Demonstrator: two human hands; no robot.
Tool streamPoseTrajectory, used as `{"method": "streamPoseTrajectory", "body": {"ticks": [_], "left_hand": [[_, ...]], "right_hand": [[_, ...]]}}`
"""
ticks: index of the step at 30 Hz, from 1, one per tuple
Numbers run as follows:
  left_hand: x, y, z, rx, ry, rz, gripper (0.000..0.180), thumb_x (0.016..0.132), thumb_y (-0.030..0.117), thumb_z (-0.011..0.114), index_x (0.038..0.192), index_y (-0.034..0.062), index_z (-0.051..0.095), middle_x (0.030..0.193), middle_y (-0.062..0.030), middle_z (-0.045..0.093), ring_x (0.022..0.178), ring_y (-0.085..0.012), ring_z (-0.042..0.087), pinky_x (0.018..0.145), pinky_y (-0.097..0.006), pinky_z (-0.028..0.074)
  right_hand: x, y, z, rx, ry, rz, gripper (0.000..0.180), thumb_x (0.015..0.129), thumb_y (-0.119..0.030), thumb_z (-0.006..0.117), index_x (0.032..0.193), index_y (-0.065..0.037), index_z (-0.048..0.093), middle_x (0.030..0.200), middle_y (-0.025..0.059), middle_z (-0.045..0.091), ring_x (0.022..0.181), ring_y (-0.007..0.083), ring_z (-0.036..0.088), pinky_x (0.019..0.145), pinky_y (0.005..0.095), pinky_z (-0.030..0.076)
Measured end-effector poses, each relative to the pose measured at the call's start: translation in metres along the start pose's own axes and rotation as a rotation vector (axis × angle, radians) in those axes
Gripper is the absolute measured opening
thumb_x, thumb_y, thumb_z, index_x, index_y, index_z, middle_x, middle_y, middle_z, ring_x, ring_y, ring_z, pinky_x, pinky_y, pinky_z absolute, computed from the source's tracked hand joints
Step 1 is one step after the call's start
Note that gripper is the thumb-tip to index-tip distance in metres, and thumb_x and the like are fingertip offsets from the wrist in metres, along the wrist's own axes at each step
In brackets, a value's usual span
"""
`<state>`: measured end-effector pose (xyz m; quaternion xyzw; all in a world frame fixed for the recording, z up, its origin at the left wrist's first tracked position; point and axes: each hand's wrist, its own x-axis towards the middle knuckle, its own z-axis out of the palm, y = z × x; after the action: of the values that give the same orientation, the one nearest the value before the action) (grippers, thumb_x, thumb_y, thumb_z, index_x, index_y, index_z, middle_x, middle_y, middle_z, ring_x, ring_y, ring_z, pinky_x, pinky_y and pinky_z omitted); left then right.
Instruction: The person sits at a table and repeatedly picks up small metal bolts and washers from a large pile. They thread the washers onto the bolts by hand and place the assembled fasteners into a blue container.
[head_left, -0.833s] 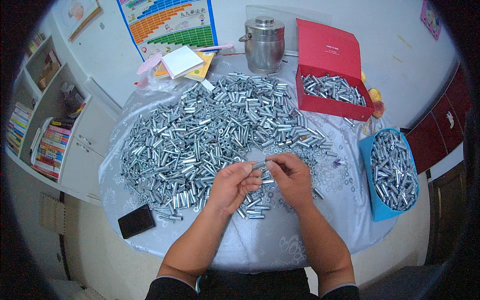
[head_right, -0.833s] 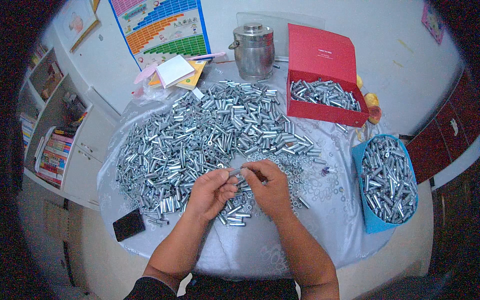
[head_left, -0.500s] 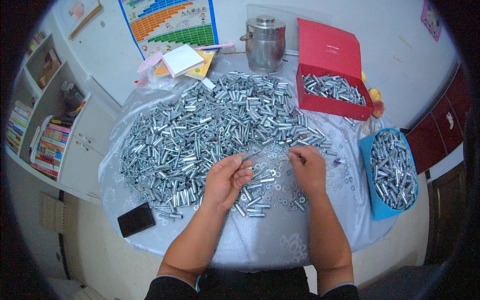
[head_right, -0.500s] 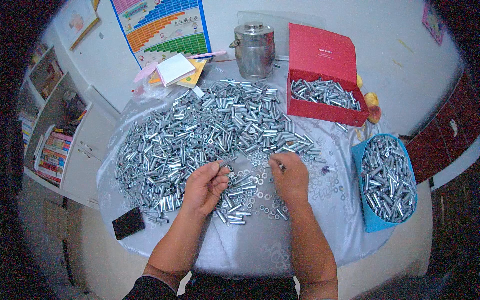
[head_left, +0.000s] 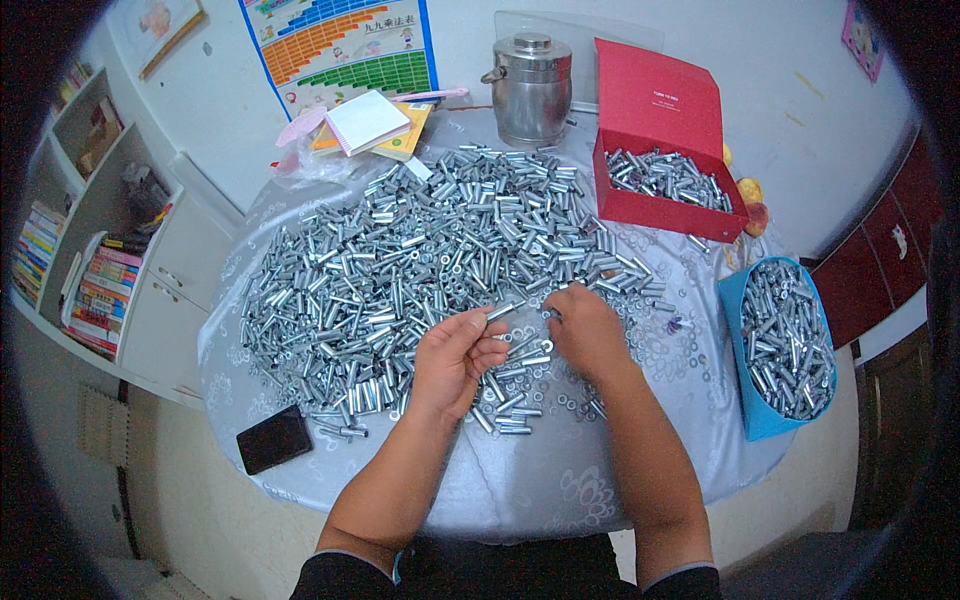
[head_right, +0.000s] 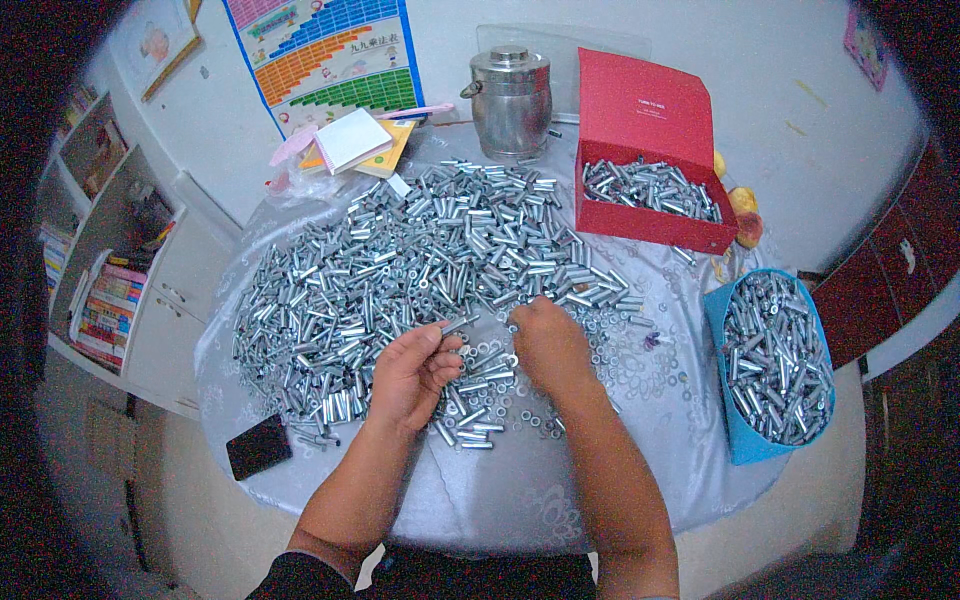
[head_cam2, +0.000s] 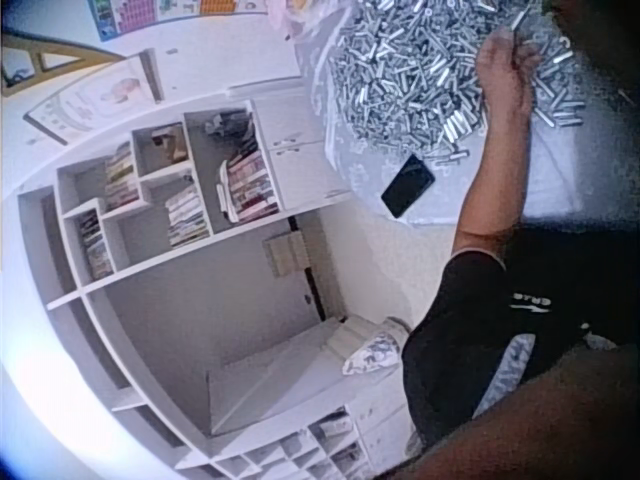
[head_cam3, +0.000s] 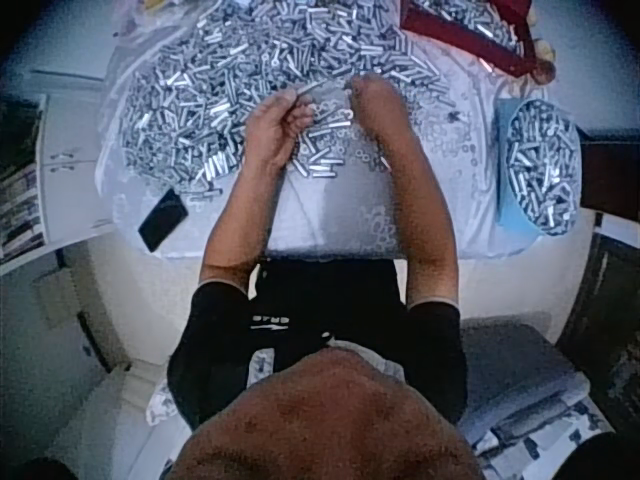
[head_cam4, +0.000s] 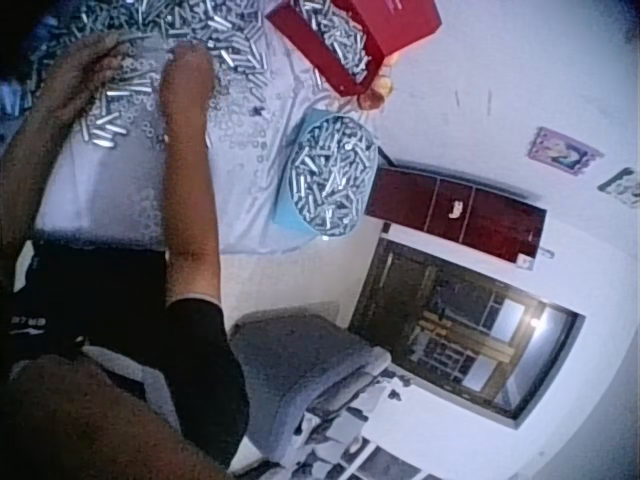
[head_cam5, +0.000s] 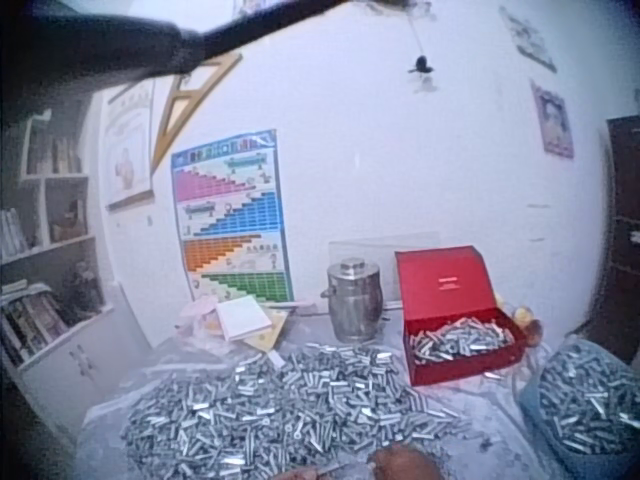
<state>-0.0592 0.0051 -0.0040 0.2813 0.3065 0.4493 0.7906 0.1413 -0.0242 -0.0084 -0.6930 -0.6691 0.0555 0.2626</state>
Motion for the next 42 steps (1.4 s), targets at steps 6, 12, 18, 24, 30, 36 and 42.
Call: {"method": "streamPoseTrajectory", "body": {"ticks": [6, 12, 18, 24, 30, 36, 42], "left_hand": [[-0.001, 0.001, 0.002, 0.002, -0.010, -0.005, 0.027, 0.096, 0.014, 0.055, 0.113, -0.0062, 0.058, 0.093, -0.0166, 0.069, 0.071, -0.0173, 0.069, 0.062, -0.026, 0.058], [0.000, 0.001, 0.002, -0.002, 0.009, -0.004, 0.025, 0.095, 0.014, 0.055, 0.111, -0.0053, 0.058, 0.091, -0.0153, 0.069, 0.069, -0.0174, 0.068, 0.060, -0.027, 0.057], [0.001, 0.001, 0.000, -0.013, -0.007, -0.001, 0.026, 0.096, 0.014, 0.055, 0.112, -0.0059, 0.058, 0.092, -0.0162, 0.068, 0.070, -0.0177, 0.068, 0.060, -0.027, 0.058], [0.002, 0.001, -0.003, -0.023, -0.026, 0.004, 0.028, 0.096, 0.013, 0.054, 0.114, -0.0076, 0.057, 0.093, -0.0175, 0.068, 0.072, -0.0179, 0.069, 0.062, -0.026, 0.059], [0.003, 0.000, -0.002, -0.023, -0.014, -0.010, 0.027, 0.096, 0.014, 0.055, 0.113, -0.0068, 0.058, 0.092, -0.0163, 0.068, 0.070, -0.0180, 0.069, 0.061, -0.027, 0.058], [-0.001, 0.001, 0.003, -0.013, -0.017, -0.059, 0.026, 0.094, 0.014, 0.057, 0.110, -0.0056, 0.059, 0.089, -0.0148, 0.069, 0.067, -0.0172, 0.068, 0.058, -0.026, 0.058], [-0.003, -0.001, 0.004, 0.017, -0.073, -0.087, 0.024, 0.095, 0.014, 0.056, 0.109, -0.0050, 0.060, 0.086, -0.0132, 0.069, 0.067, -0.0170, 0.068, 0.058, -0.025, 0.058]], "right_hand": [[0.002, 0.002, -0.005, 0.034, -0.055, -0.007, 0.018, 0.076, -0.009, 0.065, 0.093, -0.005, 0.064, 0.089, 0.0157, 0.060, 0.086, 0.0348, 0.062, 0.076, 0.0448, 0.050], [0.002, 0.005, -0.003, 0.233, -0.032, -0.034, 0.015, 0.074, -0.009, 0.067, 0.089, -0.005, 0.066, 0.086, 0.0151, 0.062, 0.083, 0.0340, 0.062, 0.075, 0.0426, 0.050], [0.006, 0.009, 0.002, 0.160, -0.080, -0.099, 0.013, 0.073, -0.007, 0.068, 0.085, -0.004, 0.067, 0.081, 0.0148, 0.063, 0.080, 0.0329, 0.062, 0.074, 0.0405, 0.049], [0.011, 0.004, 0.004, 0.065, -0.176, -0.086, 0.012, 0.082, -0.012, 0.060, 0.085, -0.002, 0.064, 0.087, 0.0192, 0.061, 0.085, 0.0366, 0.062, 0.076, 0.0462, 0.049], [0.006, 0.008, 0.009, 0.187, -0.126, -0.068, 0.014, 0.084, -0.010, 0.060, 0.093, 0.001, 0.061, 0.087, 0.0183, 0.061, 0.078, 0.0336, 0.061, 0.070, 0.0421, 0.049], [-0.001, -0.010, -0.018, 1.184, -0.161, 0.320, 0.015, 0.091, -0.018, 0.061, 0.090, -0.003, 0.060, 0.069, 0.0007, 0.055, 0.057, 0.0102, 0.050, 0.052, 0.0249, 0.040], [-0.007, -0.016, -0.019, 1.337, -0.209, 0.351, 0.014, 0.093, -0.018, 0.060, 0.088, -0.004, 0.060, 0.066, -0.0026, 0.052, 0.054, 0.0068, 0.046, 0.049, 0.0225, 0.037]]}}
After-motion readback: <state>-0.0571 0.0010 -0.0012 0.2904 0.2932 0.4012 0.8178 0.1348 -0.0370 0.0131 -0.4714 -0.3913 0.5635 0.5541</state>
